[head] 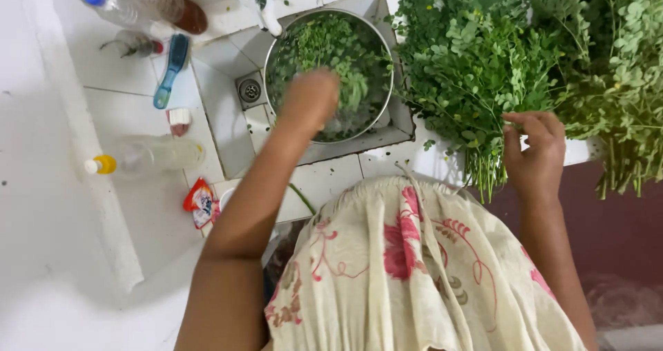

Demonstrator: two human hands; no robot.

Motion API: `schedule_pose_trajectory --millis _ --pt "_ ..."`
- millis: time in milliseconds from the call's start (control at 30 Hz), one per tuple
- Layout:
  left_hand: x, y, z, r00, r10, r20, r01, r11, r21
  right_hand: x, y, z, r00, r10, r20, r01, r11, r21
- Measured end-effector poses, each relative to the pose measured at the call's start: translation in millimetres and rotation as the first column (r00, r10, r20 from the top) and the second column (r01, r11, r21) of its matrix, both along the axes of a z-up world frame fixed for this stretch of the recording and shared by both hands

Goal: Plucking leaves from stems of green leafy vegetables and placing them into a bowl of water for cleaning.

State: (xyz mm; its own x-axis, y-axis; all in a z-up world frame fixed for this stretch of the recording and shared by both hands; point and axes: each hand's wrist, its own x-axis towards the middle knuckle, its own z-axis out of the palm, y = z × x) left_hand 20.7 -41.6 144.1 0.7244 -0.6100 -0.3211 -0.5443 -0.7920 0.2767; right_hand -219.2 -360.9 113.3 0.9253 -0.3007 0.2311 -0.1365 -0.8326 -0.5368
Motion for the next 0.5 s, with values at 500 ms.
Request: schedule_pose_trajectory --millis 500 --pt "-46.9 132.0 -90.0 0.917 0.261 0.301 -0.207 0.958 -0.2 5.4 -25.3 3.9 0.988 0.132 0.079 -0.133 0.991 -0.001"
